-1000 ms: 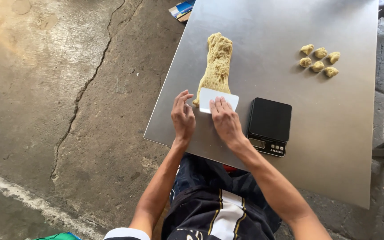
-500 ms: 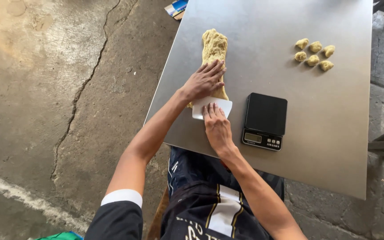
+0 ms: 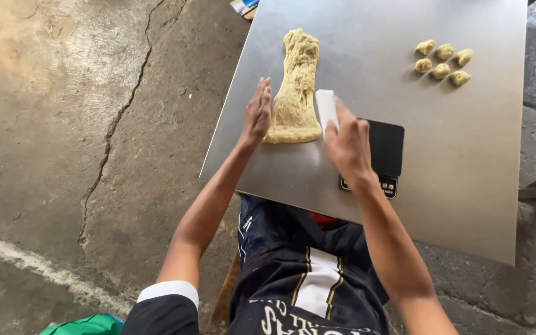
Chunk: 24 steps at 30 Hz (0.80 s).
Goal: The person uses a plastic scraper to cut small pieces of dough from a larger mass and weighs each piece on a digital scale to ensure uniformity.
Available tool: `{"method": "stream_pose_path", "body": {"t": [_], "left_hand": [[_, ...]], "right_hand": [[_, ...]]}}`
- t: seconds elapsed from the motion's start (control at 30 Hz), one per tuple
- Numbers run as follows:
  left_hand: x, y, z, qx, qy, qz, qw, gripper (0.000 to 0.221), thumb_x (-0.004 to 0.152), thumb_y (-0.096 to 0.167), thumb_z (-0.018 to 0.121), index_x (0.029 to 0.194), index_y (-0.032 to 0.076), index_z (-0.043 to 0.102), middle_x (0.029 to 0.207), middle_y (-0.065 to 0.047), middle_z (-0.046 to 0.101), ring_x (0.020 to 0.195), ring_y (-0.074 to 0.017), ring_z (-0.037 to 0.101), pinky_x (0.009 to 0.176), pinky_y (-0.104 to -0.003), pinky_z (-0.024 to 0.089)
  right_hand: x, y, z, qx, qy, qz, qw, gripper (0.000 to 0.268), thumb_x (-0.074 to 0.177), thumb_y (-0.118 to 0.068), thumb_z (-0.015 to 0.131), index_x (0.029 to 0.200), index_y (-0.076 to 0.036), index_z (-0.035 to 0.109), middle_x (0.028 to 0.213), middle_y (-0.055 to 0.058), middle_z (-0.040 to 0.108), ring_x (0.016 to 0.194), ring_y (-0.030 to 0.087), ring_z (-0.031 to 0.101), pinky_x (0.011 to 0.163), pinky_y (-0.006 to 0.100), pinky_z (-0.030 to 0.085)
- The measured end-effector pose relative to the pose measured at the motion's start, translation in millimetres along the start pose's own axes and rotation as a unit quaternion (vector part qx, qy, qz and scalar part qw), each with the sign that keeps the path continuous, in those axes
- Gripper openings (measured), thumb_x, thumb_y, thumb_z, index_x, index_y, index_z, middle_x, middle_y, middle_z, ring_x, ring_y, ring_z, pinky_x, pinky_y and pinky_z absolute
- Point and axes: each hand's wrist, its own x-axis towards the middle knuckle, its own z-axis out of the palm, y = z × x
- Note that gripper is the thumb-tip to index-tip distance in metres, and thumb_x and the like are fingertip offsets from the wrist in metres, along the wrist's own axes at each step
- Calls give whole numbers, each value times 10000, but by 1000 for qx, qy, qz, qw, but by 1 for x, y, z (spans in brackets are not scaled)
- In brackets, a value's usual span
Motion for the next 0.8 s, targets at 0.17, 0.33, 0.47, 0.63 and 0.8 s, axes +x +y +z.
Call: {"method": "stream_pose_path", "body": {"t": [0.17,0.33,0.47,0.63,0.8], "left_hand": [[-22,29,2,-58,-82,-40,994,686,1126,530,245,1618,56,314,1665,-262,228,1543,-413,191,1272,-554,99],[-34,44,9,-78,-117,-69,988,765,1111,604,227,1640,51,237,1689,-260,141,1553,-439,113,1270,-574,54],[-48,60,5,-8,-136,-72,988,705,1116,531,239,1645,66,212,1688,-246,159,1549,-414,149,1273,-551,116],[-78,79,5,163,-125,16,979,577,1110,241,374,1577,-82,276,1618,-393,194,1497,-527,227,1227,-584,229],[-112,31,22,328,-53,171,928,450,989,55,564,1424,-62,568,1537,-304,454,1464,-436,381,1183,-496,348]], "right_hand": [[29,49,54,3,-30,112,993,457,825,-47,534,1259,22,661,904,281,713,928,458,702,724,547,559],[16,19,69,80,-55,128,987,422,795,-32,524,1168,66,695,832,315,705,825,474,723,670,529,549],[11,21,64,48,-112,118,985,415,798,-121,560,1170,-36,725,879,264,727,925,455,704,677,568,528],[16,-10,12,-4,-126,99,987,437,810,-126,543,1199,-44,725,937,278,727,957,482,688,745,594,540],[17,29,74,-76,-39,-117,989,427,935,39,491,1266,-122,707,1137,243,724,1059,450,679,807,608,568]]}}
